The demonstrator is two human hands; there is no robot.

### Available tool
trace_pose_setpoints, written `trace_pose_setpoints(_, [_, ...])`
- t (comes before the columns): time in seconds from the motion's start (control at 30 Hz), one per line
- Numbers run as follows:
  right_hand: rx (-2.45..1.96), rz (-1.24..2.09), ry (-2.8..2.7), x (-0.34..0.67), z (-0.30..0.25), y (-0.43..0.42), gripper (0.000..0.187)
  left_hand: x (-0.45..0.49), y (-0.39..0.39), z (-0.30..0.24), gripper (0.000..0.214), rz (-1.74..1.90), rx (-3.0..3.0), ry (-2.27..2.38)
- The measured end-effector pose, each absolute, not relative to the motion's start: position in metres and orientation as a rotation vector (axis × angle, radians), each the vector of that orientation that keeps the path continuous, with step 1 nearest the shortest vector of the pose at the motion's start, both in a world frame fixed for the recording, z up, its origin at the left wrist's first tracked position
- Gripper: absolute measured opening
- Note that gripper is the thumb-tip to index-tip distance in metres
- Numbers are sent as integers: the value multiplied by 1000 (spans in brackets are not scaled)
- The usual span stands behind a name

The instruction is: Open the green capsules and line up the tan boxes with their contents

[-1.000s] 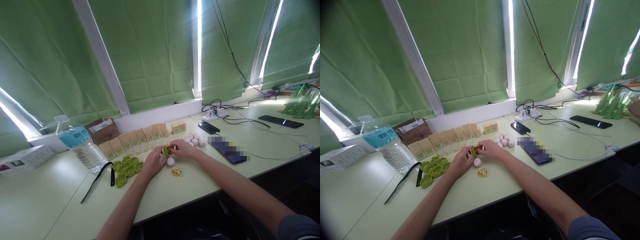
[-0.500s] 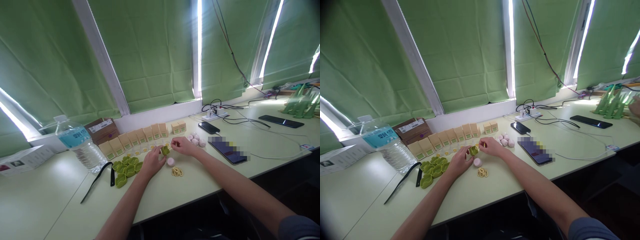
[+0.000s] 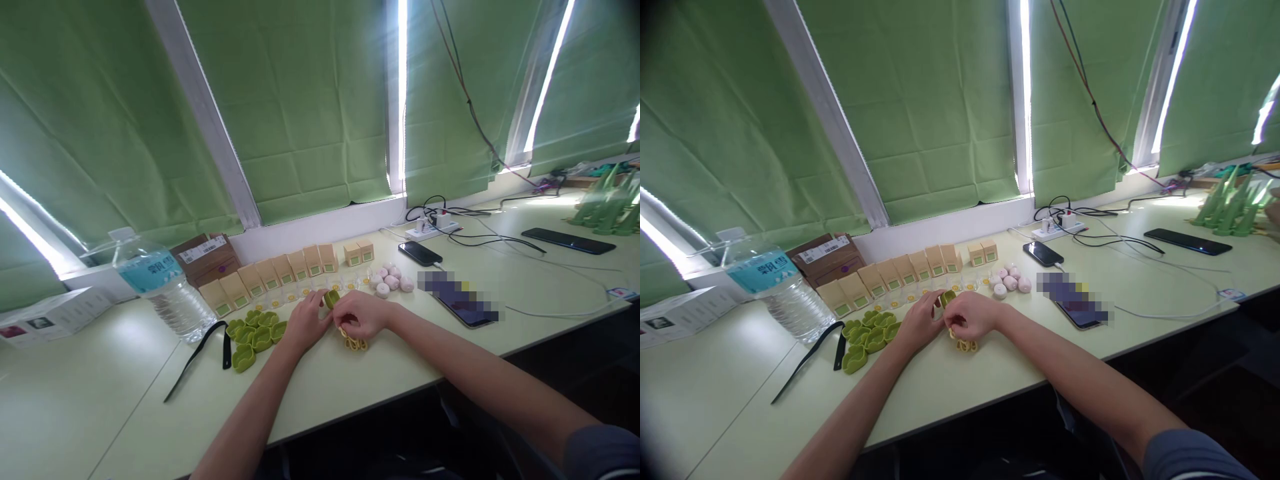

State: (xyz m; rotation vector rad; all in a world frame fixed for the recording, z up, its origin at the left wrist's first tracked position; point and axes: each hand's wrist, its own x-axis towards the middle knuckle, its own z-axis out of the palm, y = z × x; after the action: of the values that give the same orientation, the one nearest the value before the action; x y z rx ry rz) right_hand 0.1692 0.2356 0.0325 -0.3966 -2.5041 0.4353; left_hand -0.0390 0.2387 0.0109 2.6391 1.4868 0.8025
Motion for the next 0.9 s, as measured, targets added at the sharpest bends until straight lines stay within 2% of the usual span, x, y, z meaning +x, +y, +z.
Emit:
trace_pose_setpoints(0.33, [-428,319,-2555,169,36,231,9,-40,240,10,47,815,2641,1468])
trace_pose_setpoints(0.6, [-701,241,-2418,176,34,248,34,-38,238,12,40,840,2640,1458])
trace_pose_setpoints(0.7, [-885,280,-2429,178,33,253,39,-39,238,13,38,875,2647,1466])
trace_pose_setpoints(0.9, [-1043,493,-2480,179,34,252,39,-47,238,25,37,995,2696,1515])
